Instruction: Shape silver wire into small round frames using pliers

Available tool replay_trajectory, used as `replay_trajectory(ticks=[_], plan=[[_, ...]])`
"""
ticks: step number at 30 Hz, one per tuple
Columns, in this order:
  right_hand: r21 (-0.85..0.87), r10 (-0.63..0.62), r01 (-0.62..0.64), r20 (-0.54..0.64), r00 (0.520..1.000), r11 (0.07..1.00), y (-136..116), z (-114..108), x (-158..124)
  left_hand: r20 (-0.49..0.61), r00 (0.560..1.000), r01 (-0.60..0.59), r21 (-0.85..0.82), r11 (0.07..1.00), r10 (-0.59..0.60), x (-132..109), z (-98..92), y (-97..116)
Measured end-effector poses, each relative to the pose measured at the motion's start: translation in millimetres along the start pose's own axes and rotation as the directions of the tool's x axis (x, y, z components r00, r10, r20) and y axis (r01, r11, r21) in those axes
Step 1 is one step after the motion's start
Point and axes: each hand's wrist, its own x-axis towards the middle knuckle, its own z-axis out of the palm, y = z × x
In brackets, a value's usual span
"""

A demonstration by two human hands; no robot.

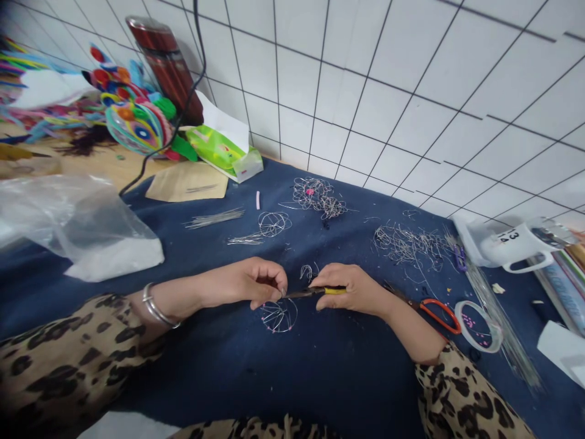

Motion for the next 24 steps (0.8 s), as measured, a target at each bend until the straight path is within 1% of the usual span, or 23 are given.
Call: replay_trajectory(ticks=[9, 12, 15, 18, 24], plan=[[0.048, 0.028, -0.027, -0.008, 1.000, 0.998, 0.0, 5.3, 1.2, -0.004, 0.999, -0.033, -0.003, 0.999, 0.033, -0.5, -0.6, -0.7], [0.049, 0.036, -0.034, -0.025, 0.999, 0.998, -0.3, 6.5, 1.6, 0.016, 0.999, -0.027, -0.027, 0.999, 0.027, 0.2, -0.9, -2.2], [0.045, 0.053, -0.051, -0.038, 0.998, 0.998, -0.7, 6.4, 1.5, 0.000, 1.000, -0.017, -0.028, 0.999, 0.017, 0.6, -0.4, -2.9], [0.031, 0.085, -0.083, -0.070, 0.994, 0.996, -0.6, 4.7, -0.2, -0.028, 0.999, -0.028, -0.027, 0.999, 0.027, 0.5, -0.1, -2.6], [-0.022, 0.127, -0.132, -0.168, 0.978, 0.991, 1.3, 3.3, -6.6, -0.029, 0.999, -0.044, -0.018, 0.999, 0.044, 1.2, -1.0, -3.7]])
